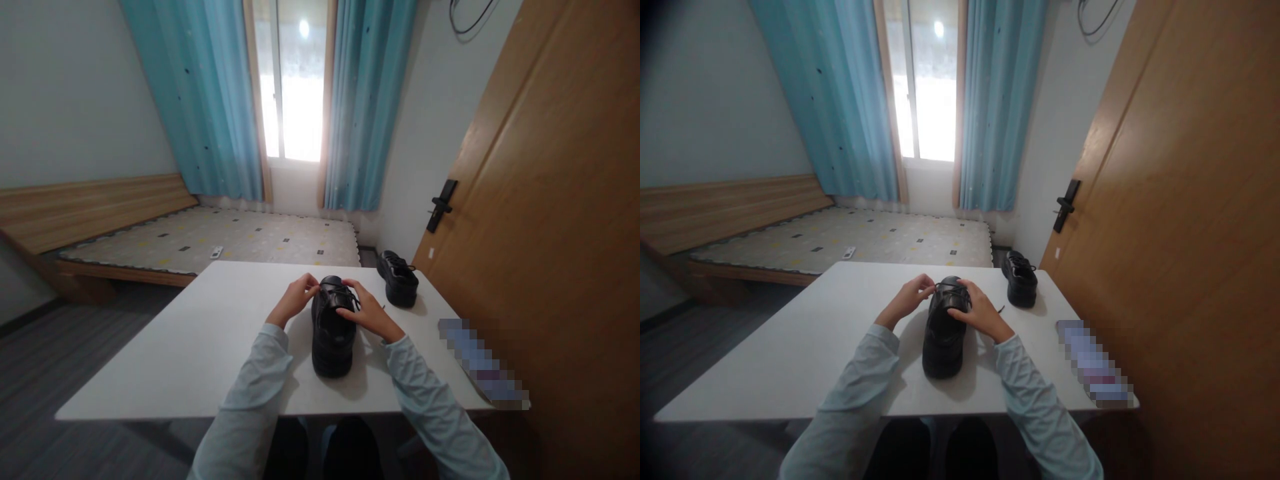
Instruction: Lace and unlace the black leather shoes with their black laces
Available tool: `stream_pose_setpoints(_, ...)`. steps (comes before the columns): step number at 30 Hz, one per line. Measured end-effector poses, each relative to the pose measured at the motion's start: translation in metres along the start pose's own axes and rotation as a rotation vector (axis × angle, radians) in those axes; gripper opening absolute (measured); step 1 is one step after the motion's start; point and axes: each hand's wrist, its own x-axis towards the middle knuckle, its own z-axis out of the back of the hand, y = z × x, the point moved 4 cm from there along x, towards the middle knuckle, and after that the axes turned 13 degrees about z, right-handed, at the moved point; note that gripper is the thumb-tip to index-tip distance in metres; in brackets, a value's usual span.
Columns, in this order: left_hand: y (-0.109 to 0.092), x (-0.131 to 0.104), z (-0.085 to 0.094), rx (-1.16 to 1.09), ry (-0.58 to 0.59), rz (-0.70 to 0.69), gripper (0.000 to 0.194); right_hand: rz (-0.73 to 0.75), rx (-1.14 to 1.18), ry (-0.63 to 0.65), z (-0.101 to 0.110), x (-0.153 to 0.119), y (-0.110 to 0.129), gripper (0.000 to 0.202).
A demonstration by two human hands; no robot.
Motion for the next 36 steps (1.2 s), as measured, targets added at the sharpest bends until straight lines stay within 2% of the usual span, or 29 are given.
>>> stream_pose_setpoints(9,-0.002,0.002,-0.002,-0.378,0.039,0.147,0.014,-0.013,0.046,-0.024,0.000,-0.001,-0.004,0.064)
stream_pose_setpoints(14,-0.007,0.000,-0.002,-0.500,0.052,0.109,0.017,0.001,0.013,-0.013,-0.001,0.000,-0.003,0.065)
stream_pose_setpoints(20,-0.010,0.002,0.004,-0.368,-0.028,0.097,0.013,0.023,-0.033,0.007,-0.002,0.001,-0.002,0.068)
stream_pose_setpoints(27,-0.015,-0.001,0.018,-0.214,-0.200,0.008,0.012,-0.007,-0.125,0.034,-0.004,-0.001,-0.008,0.073)
stream_pose_setpoints(31,-0.015,-0.003,0.016,-0.032,-0.111,-0.013,0.012,-0.057,-0.112,0.064,-0.007,-0.002,-0.012,0.082)
stream_pose_setpoints(36,-0.009,-0.004,0.010,0.146,0.002,-0.023,0.007,-0.059,-0.105,0.067,-0.008,-0.001,-0.013,0.080)
